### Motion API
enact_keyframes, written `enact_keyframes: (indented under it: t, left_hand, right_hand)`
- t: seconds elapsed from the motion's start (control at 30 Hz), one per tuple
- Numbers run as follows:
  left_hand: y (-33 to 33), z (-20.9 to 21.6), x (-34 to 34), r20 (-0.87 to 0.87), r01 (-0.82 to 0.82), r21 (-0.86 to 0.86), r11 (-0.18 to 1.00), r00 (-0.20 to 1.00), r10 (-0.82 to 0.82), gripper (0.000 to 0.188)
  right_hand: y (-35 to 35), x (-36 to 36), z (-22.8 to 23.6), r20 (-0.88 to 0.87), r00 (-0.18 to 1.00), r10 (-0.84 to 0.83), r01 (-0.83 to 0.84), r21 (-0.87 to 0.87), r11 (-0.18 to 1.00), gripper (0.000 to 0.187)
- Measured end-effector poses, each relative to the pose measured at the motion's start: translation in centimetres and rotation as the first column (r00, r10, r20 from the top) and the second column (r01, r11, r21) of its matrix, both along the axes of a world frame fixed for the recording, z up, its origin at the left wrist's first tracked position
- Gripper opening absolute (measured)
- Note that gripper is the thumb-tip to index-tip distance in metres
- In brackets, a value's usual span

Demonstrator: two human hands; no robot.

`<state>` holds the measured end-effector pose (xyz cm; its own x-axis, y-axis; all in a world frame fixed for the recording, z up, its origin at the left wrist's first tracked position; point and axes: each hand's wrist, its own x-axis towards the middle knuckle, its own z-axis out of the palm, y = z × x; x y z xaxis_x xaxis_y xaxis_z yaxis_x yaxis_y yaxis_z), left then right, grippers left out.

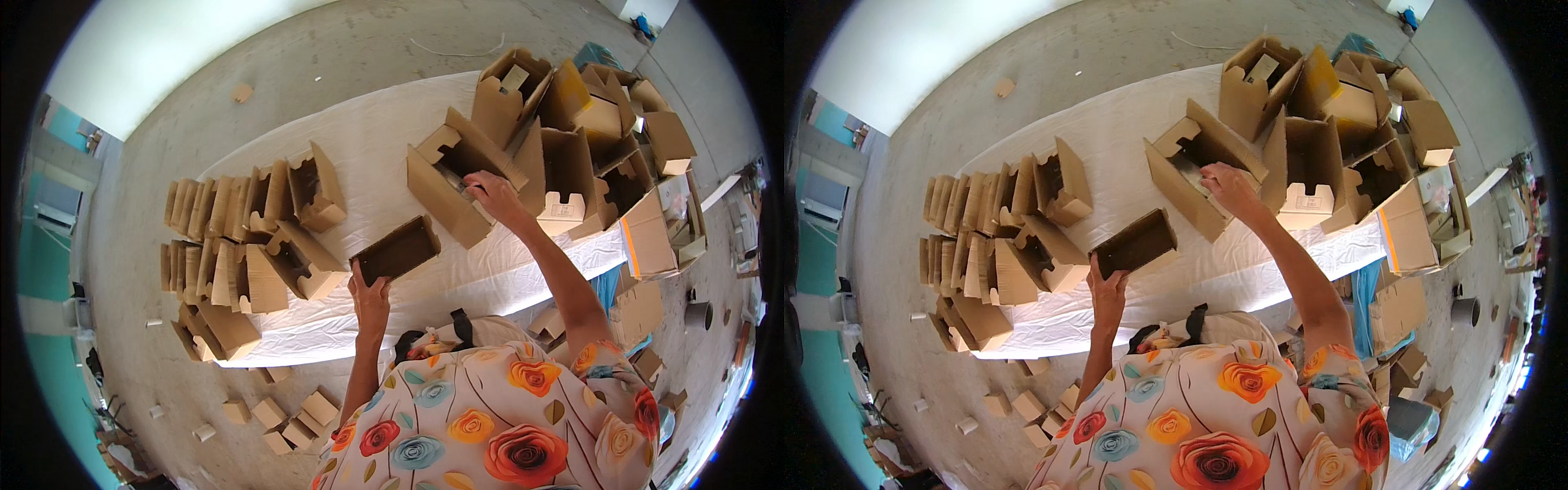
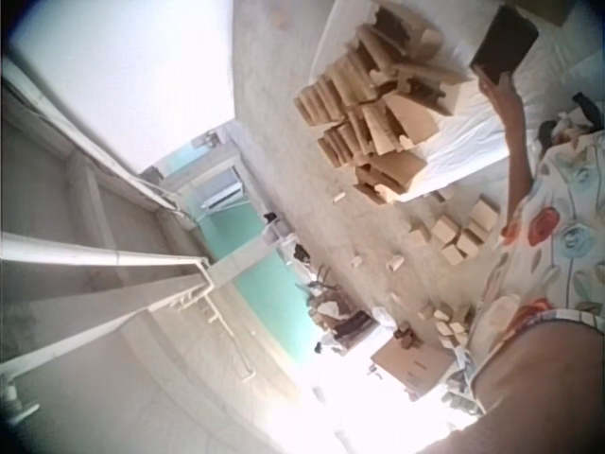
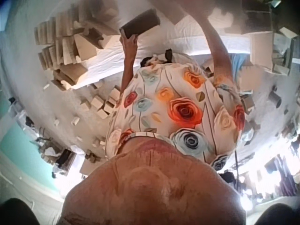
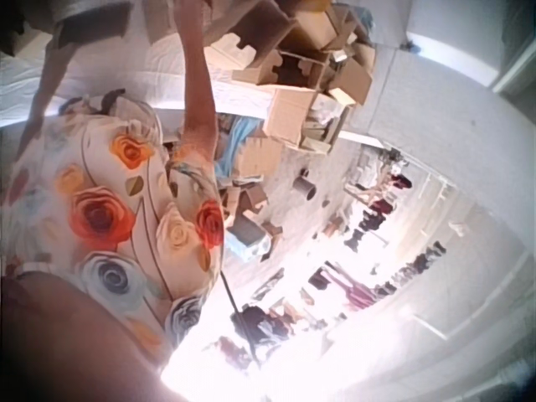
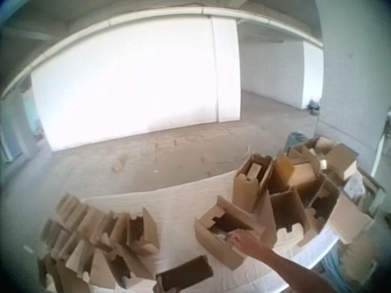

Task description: The person picks up white bottles, places them into cardboard boxes, folds the boxes closed, and then puts the small boxes into a larger shipping container.

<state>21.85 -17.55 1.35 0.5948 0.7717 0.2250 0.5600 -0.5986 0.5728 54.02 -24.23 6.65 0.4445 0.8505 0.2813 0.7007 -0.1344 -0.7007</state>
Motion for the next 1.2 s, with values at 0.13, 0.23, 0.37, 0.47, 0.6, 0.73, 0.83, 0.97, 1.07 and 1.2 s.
enact_keyframes:
  t: [0.13,0.23,0.37,0.47,0.6,0.73,0.83,0.97,1.07,1.2]
  left_hand:
    - [-0.3,0.2,0.0,0.009,-0.015,-0.044,0.999,1.0,0.015,0.014]
    - [0.0,0.4,-0.5,0.01,-0.01,-0.058,0.998,1.0,0.011,0.016]
    - [-0.1,0.3,-0.5,0.031,-0.054,-0.069,0.996,0.998,0.056,0.015]
    - [0.3,-0.8,-0.6,-0.075,-0.1,-0.105,0.989,0.993,0.093,0.011]
    - [0.4,0.7,-0.9,0.015,-0.122,0.007,0.993,0.992,0.121,0.007]
    - [0.4,5.0,-3.1,0.165,-0.095,0.007,0.995,0.982,0.093,0.01]
    - [0.0,8.4,-7.3,0.39,-0.221,-0.025,0.975,0.896,0.213,0.013]
    - [2.4,13.2,-13.6,0.397,-0.647,0.309,0.697,0.754,0.524,0.015]
    - [6.9,15.0,-17.2,0.387,-0.718,0.403,0.567,0.695,0.606,0.009]
    - [15.5,12.2,-22.6,0.297,-0.684,0.571,0.454,0.687,0.663,0.015]
  right_hand:
    - [3.1,2.2,-3.3,0.246,0.965,0.096,-0.008,-0.336,0.942,0.03]
    - [4.7,1.6,-2.8,0.262,0.962,0.081,0.062,-0.497,0.866,0.035]
    - [4.2,-0.1,-0.8,0.235,0.972,-0.022,0.082,-0.25,0.965,0.033]
    - [3.2,-1.9,1.0,0.207,0.978,0.01,-0.025,0.069,0.997,0.027]
    - [0.6,-5.2,4.2,0.04,0.995,0.086,-0.092,0.187,0.978,0.02]
    - [-1.7,-5.8,3.2,0.099,0.994,0.053,-0.075,0.234,0.969,0.023]
    - [-2.1,-5.1,2.9,0.088,0.995,-0.035,0.013,0.24,0.971,0.02]
    - [-1.5,-3.6,2.3,0.05,0.992,-0.114,0.108,0.114,0.988,0.024]
    - [-1.0,-4.1,2.6,-0.011,0.996,-0.084,0.082,-0.103,0.991,0.037]
    - [-0.8,-5.4,2.1,0.095,0.995,-0.004,0.032,-0.298,0.954,0.056]
